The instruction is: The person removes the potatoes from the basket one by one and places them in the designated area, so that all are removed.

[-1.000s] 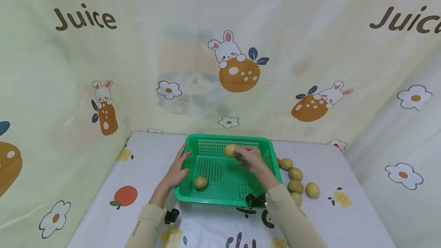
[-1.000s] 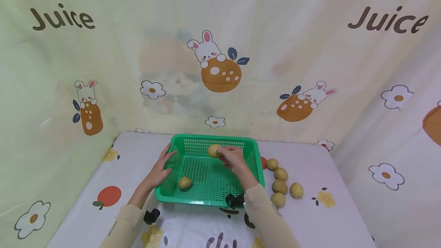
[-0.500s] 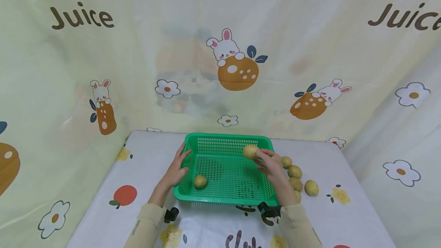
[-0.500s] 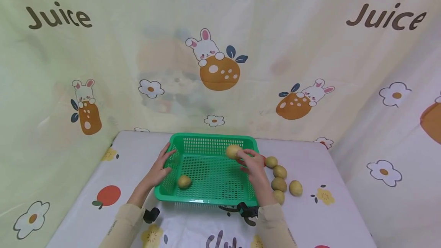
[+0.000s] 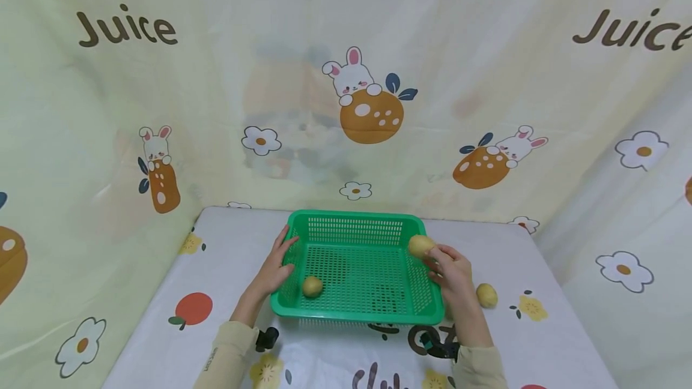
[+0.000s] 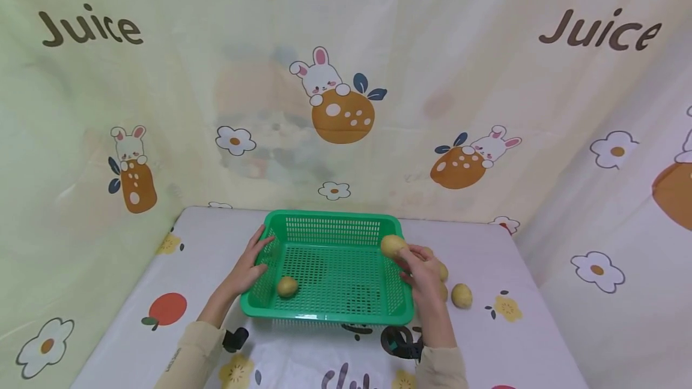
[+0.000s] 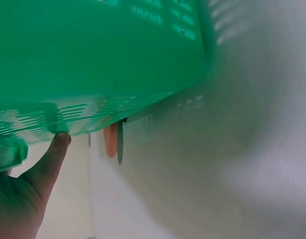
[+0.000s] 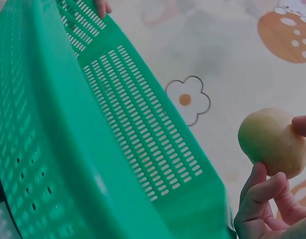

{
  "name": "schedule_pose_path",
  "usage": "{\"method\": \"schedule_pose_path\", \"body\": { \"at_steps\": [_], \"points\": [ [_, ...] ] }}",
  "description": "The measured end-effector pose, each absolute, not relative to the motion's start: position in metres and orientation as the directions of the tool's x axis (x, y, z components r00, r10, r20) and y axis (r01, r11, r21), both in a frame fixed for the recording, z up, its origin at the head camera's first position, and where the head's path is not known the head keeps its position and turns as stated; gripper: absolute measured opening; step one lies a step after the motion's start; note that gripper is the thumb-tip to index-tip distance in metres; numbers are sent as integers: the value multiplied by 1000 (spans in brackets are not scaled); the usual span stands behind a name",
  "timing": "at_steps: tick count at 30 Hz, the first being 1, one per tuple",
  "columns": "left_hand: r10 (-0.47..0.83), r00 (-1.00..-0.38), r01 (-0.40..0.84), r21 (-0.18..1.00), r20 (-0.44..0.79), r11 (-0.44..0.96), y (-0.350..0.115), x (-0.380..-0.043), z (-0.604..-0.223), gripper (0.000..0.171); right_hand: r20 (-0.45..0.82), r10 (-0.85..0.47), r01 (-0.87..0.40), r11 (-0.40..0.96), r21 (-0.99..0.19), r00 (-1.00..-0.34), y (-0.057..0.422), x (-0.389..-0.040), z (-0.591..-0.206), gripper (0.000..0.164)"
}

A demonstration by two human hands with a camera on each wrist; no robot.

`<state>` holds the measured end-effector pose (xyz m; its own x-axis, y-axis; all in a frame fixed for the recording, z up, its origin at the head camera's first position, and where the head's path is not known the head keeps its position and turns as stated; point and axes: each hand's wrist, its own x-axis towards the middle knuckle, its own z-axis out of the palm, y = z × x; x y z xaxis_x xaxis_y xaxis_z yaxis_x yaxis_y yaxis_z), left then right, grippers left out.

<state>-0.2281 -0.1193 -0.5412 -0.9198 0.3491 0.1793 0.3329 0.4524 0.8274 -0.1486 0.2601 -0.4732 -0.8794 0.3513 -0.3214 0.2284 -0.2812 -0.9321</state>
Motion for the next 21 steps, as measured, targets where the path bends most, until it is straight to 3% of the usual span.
{"method": "schedule_pose_path", "body": {
  "at_steps": [12, 21],
  "points": [
    [352, -917, 341, 828, 188, 445, -120, -226, -541, 68, -378, 408, 209, -402, -892, -831, 292, -117, -483, 15],
    [348, -920, 332, 833, 182, 442, -120, -227, -542, 69, -422, 458, 248, -391, -886, -782, 317, -94, -512, 15]
  ]
}}
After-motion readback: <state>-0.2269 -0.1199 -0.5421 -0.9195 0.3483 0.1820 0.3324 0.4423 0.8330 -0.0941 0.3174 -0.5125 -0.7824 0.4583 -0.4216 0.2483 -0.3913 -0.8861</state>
